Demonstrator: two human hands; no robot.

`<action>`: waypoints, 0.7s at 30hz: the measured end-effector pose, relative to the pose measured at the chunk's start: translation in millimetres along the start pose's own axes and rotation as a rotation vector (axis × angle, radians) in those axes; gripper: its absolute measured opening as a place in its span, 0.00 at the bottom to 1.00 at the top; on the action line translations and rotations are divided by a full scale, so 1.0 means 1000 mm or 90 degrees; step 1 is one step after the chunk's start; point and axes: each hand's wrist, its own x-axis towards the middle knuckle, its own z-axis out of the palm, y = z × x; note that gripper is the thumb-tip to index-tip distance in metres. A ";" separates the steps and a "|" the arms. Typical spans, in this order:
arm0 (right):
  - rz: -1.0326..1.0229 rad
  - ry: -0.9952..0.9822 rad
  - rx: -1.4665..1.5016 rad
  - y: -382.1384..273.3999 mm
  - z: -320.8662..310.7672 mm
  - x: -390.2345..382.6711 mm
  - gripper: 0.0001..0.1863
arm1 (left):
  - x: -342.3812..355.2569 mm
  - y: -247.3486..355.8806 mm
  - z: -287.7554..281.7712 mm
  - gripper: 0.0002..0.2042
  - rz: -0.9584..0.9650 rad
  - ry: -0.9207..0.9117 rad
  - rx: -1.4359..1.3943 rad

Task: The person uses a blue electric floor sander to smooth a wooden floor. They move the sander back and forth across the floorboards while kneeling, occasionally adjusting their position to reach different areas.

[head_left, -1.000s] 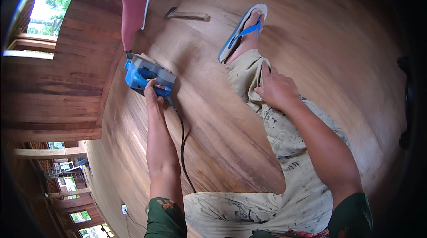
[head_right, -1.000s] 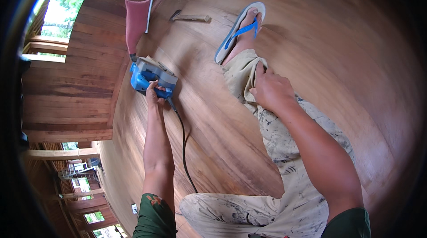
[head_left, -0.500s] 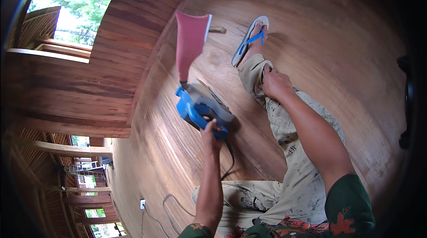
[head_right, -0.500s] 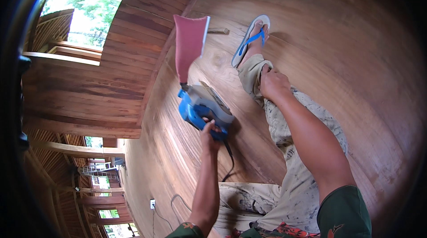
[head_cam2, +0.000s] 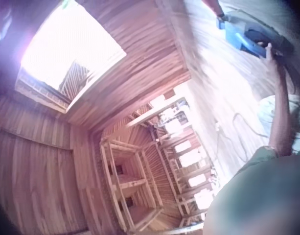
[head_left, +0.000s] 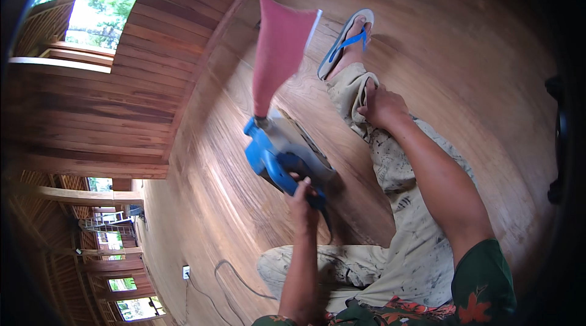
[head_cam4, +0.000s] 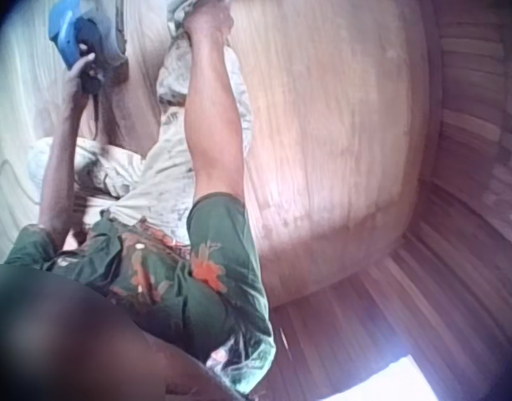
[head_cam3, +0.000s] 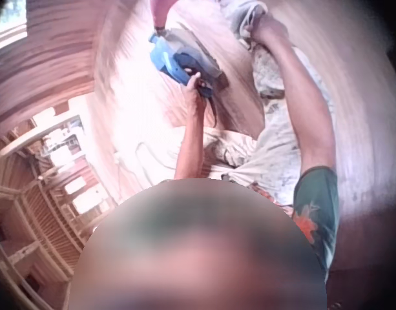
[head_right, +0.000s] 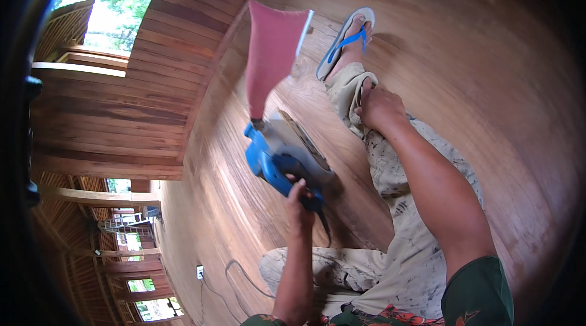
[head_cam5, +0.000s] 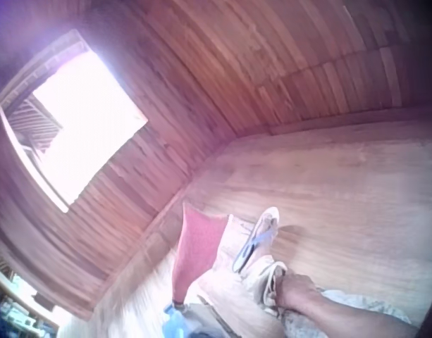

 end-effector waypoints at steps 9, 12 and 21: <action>-0.009 0.029 -0.056 -0.010 -0.001 -0.002 0.46 | 0.295 0.082 -0.001 0.14 0.012 -0.104 0.017; 0.005 0.013 -0.067 -0.012 -0.003 0.000 0.46 | 0.365 0.101 0.010 0.12 -0.001 -0.058 0.022; 0.009 0.020 -0.104 -0.017 0.000 0.003 0.45 | 0.339 0.095 -0.025 0.12 0.020 -0.062 0.004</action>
